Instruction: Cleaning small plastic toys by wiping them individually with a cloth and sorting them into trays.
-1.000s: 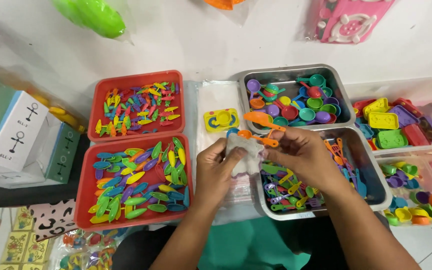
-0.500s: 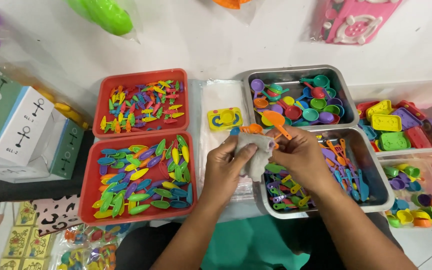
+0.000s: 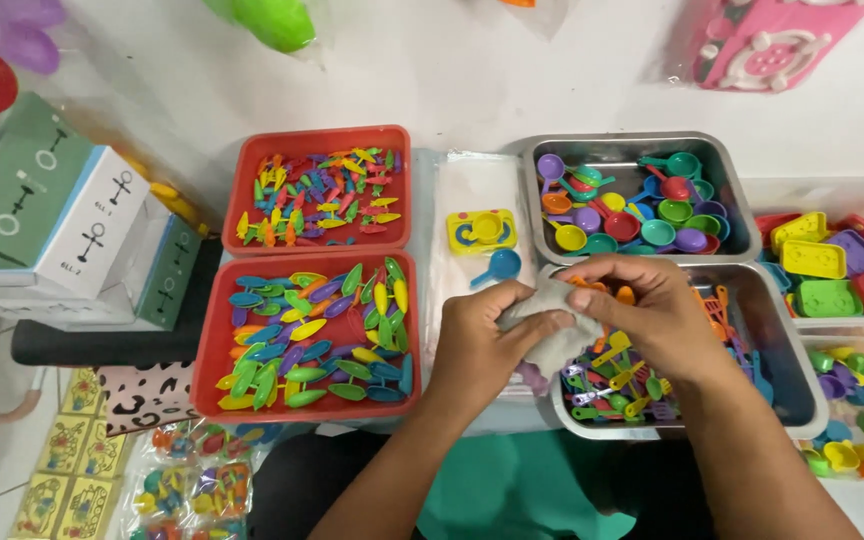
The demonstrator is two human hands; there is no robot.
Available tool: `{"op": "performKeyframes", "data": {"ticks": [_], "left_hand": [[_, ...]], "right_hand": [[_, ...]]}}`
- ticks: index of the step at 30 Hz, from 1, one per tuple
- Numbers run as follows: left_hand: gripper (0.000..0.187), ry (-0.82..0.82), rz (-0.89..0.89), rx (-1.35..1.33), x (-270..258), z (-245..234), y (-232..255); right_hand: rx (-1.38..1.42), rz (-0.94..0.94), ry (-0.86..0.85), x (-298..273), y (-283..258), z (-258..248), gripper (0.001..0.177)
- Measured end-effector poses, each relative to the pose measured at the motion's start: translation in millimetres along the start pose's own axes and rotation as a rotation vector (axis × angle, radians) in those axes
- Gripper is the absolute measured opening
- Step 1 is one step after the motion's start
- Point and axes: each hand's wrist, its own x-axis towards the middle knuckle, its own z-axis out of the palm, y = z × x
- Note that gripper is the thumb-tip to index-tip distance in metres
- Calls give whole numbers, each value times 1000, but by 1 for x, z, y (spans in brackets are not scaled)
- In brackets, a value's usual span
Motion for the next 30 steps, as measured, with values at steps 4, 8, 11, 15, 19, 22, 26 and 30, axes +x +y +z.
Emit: {"op": "performKeyframes", "data": {"ticks": [4, 8, 11, 15, 19, 22, 26, 30], "left_hand": [[36, -113, -67, -253, -2, 4, -7], [33, -96, -63, -270, -5, 9, -22], [25, -58, -13, -207, -8, 3, -18], [27, -120, -11, -114, -6, -21, 2], [34, 75, -28, -149, 2, -53, -3], [43, 421, -192, -676, 6, -78, -19], [44, 374, -97, -653, 8, -89, -10], [47, 315, -63, -504, 8, -80, -12]], "right_hand": [[124, -40, 139, 8, 7, 5, 8], [86, -45, 157, 10, 5, 14, 8], [17, -48, 179, 8, 0, 24, 9], [105, -34, 305, 9, -4, 27, 6], [-121, -18, 375, 19, -30, 24, 8], [-371, 63, 63, 21, -36, 26, 17], [-438, 316, -271, 17, -35, 46, 12], [-459, 101, -103, 17, -35, 61, 33]]}}
